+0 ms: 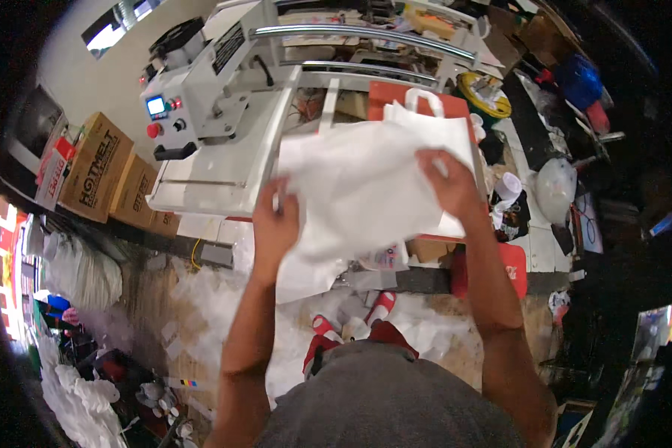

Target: The person places white tote bags onto a screen printing machine, aligns graphic transfers onto the bags, and operates the machine by pressing buttons to apply the prints.

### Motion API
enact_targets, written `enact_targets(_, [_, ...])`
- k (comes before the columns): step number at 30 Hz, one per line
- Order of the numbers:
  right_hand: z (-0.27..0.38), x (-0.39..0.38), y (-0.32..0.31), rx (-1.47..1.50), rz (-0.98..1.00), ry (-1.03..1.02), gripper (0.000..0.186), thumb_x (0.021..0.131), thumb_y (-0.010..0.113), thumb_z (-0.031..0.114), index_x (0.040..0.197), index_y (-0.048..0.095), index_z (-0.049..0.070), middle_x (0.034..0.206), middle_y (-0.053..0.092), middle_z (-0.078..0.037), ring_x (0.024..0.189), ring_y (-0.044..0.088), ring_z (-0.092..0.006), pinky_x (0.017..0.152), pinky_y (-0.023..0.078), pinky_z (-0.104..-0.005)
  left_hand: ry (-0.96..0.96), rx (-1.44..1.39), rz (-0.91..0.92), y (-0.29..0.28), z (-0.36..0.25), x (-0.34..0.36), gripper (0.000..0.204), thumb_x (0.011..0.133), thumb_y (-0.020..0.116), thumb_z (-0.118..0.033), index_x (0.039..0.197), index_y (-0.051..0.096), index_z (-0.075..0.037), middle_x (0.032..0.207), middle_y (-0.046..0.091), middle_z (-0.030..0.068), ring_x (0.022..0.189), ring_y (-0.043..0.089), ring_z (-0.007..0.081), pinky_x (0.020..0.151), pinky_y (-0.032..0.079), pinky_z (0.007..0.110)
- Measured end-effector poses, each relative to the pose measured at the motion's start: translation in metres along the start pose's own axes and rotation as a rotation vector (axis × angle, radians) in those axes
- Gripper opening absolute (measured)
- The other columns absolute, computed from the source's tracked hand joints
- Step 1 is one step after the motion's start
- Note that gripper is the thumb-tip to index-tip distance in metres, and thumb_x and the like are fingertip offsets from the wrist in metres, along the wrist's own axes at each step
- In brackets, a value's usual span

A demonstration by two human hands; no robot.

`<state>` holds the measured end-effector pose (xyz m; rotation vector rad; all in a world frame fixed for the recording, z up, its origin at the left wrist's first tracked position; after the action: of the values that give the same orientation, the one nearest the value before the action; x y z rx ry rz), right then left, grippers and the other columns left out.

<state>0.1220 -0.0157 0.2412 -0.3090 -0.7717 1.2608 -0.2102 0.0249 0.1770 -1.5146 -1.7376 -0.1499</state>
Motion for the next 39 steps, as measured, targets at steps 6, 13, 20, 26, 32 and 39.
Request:
enact_targets(6, [0.083,0.026,-0.174,-0.026,-0.759,-0.603,0.025,0.096,0.058,0.009,0.12,0.064,0.003,0.118,0.067,-0.012,0.103,0.064,-0.019,0.09,0.052,-0.0327,0.525,-0.267,-0.375,-0.001,-0.181,0.182,0.037,0.09,0.052,-0.001,0.128,0.054,0.002,0.104,0.058,0.015,0.083,0.058,0.0175,0.071,0.047,0.028])
enact_targets(13, [-0.064,0.015,-0.168,-0.253,-0.67,-0.084,0.032,0.098,0.049,0.007,0.128,0.059,0.003,0.125,0.06,-0.022,0.114,0.06,-0.0331,0.097,0.045,-0.0403,0.689,0.379,-0.337,0.151,-0.158,0.153,0.055,0.083,0.048,0.006,0.138,0.046,0.001,0.107,0.054,0.0219,0.103,0.054,0.0391,0.086,0.049,0.046])
enact_targets(20, [-0.293,-0.078,-0.026,-0.321,-0.027,0.285,0.038,0.088,0.058,0.014,0.124,0.059,0.002,0.099,0.067,-0.025,0.091,0.065,-0.0415,0.084,0.049,-0.0508,-0.206,0.462,0.677,0.314,0.027,-0.03,0.051,0.088,0.053,-0.015,0.139,0.051,-0.016,0.111,0.056,0.0217,0.095,0.063,0.0418,0.078,0.054,0.051])
enact_targets(26, [-0.271,-0.084,-0.034,-0.436,-0.128,0.221,0.032,0.087,0.059,0.01,0.117,0.063,0.003,0.103,0.063,-0.022,0.098,0.058,-0.0418,0.087,0.046,-0.049,-0.175,0.428,0.512,0.295,0.01,-0.029,0.048,0.09,0.053,-0.015,0.138,0.05,-0.015,0.114,0.053,0.0207,0.095,0.062,0.0406,0.078,0.054,0.051])
enact_targets(32, [-0.278,-0.083,-0.039,-0.406,-0.224,0.135,0.031,0.084,0.061,0.007,0.114,0.06,0.001,0.102,0.058,-0.022,0.096,0.055,-0.0411,0.085,0.045,-0.0508,-0.182,0.359,0.536,0.299,0.012,-0.02,0.046,0.092,0.052,-0.014,0.138,0.05,-0.011,0.117,0.052,0.0214,0.097,0.061,0.0414,0.081,0.054,0.05])
enact_targets(39, [-0.285,-0.095,-0.039,-0.351,-0.202,0.174,0.034,0.084,0.063,0.011,0.117,0.06,0.003,0.114,0.054,-0.021,0.104,0.052,-0.0401,0.089,0.044,-0.0495,-0.15,0.299,0.489,0.294,0.011,-0.03,0.047,0.09,0.054,-0.012,0.136,0.05,-0.006,0.113,0.051,0.0229,0.096,0.06,0.0418,0.081,0.053,0.048])
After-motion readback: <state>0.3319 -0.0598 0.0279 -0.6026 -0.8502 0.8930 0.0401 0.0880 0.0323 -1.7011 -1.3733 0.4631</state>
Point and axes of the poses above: each hand's wrist, its own x-axis towards the middle knuckle, its own y-axis out of the palm, z = x × y, the point moved 5 cm from there along x, towards the middle knuckle
